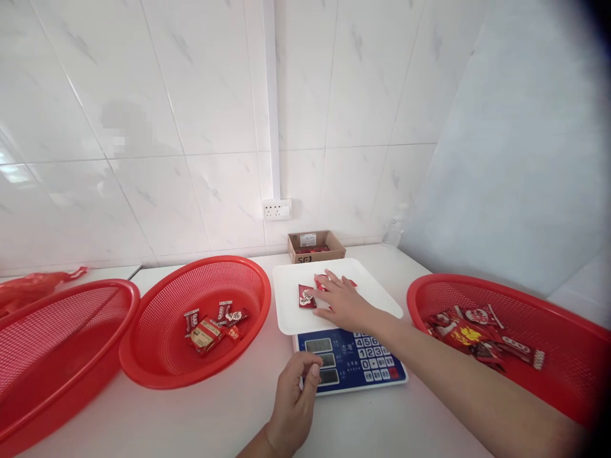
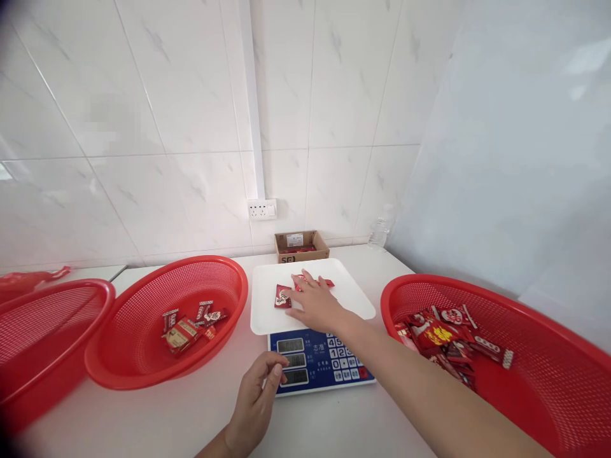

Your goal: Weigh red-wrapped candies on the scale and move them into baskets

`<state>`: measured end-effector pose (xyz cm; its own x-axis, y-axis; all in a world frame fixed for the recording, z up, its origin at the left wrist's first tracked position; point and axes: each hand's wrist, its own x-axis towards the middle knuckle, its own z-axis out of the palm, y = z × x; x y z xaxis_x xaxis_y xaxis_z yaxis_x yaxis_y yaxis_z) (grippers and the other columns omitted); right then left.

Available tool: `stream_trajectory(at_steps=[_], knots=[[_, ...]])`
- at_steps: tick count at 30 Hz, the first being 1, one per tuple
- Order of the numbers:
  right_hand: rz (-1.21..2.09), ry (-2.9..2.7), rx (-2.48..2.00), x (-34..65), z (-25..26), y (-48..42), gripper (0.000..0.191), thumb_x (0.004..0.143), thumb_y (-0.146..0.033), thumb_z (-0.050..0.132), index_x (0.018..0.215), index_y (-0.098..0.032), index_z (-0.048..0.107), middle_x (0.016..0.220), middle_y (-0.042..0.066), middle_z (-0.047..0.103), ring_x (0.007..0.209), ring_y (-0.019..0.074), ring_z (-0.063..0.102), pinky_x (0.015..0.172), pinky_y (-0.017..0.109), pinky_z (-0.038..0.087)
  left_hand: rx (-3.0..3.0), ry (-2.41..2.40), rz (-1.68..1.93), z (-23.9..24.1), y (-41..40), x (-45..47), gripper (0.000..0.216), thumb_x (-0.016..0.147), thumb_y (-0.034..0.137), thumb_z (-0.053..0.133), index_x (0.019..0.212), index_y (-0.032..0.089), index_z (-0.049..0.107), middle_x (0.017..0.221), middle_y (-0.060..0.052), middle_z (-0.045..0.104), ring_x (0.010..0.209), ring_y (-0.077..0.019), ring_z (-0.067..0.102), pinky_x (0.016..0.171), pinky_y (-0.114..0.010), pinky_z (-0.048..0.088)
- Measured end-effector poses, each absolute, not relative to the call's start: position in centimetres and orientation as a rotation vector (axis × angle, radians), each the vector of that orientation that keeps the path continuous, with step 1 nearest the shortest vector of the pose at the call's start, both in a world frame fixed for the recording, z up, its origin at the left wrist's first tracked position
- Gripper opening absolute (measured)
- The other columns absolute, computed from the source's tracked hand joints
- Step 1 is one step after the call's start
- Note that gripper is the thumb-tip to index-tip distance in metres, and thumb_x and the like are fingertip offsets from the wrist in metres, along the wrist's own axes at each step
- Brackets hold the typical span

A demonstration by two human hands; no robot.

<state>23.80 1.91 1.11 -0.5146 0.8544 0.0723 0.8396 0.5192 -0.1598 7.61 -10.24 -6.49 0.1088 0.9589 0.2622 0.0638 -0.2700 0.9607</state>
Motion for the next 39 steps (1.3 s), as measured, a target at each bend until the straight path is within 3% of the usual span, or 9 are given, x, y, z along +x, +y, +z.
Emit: stream_trajectory(at_steps=[5,11,14,21,32,39], knots=[[0.211,-2.705,-1.372,22.8,1.6,0.6,0.045,0.081,-0.053,0.045,0.120,-0.033,0.055,0.147,0.006,0.025,0.136,0.0322,0.005,0.103,0.058,0.004,1.524,1.064,1.286,-6.4,-10.2,7.6,0.029,0.087,0.042,0.041,0.086,0.018,0.057,0.074,-0.002,0.054,0.068,-0.0145,0.050,0.062,-0.024,0.041],[0.271,-2.628,-1.450,24.7,1.6,0.5,0.042,0.080,-0.053,0.045,0.111,-0.030,0.063,0.146,0.004,0.028,0.136,0.0301,0.007,0.105,0.054,0.009,1.538,1.056,1.275,-6.3,-10.3,7.7,0.028,0.087,0.042,0.041,0.085,0.018,0.057,0.074,-0.003,0.054,0.068,-0.0146,0.050,0.062,-0.024,0.041],[0.248,-2.609,-1.442,25.1,1.6,0.5,0.044,0.081,-0.054,0.044,0.115,-0.030,0.060,0.145,0.005,0.029,0.136,0.0292,0.008,0.106,0.052,0.010,1.554,1.047,1.257,-6.5,-10.4,7.7,0.027,0.087,0.041,0.041,0.086,0.019,0.056,0.075,-0.003,0.055,0.069,-0.0148,0.050,0.063,-0.024,0.042],[0.194,-2.657,-1.441,23.5,1.4,0.8,0.058,0.081,-0.052,0.044,0.134,-0.029,0.039,0.148,0.008,0.021,0.136,0.0301,0.004,0.105,0.055,0.006,1.581,1.070,1.256,-6.4,-10.3,7.7,0.026,0.088,0.039,0.041,0.085,0.018,0.057,0.075,-0.003,0.055,0.069,-0.0147,0.050,0.063,-0.024,0.042],[0.283,-2.583,-1.429,25.5,2.2,0.1,0.046,0.082,-0.056,0.040,0.118,-0.033,0.057,0.146,0.004,0.027,0.136,0.0304,0.007,0.105,0.053,0.012,1.580,1.063,1.258,-6.7,-10.4,7.7,0.026,0.087,0.038,0.041,0.085,0.018,0.057,0.076,-0.003,0.056,0.069,-0.0148,0.052,0.063,-0.024,0.043],[0.189,-2.276,-1.562,32.4,2.8,0.7,0.053,0.086,-0.051,0.033,0.125,-0.020,0.051,0.141,0.009,0.036,0.133,0.0268,0.023,0.107,0.045,0.022,1.603,1.093,1.247,-6.8,-10.3,7.7,0.026,0.087,0.039,0.041,0.087,0.019,0.058,0.077,-0.003,0.058,0.069,-0.0146,0.054,0.063,-0.024,0.044]])
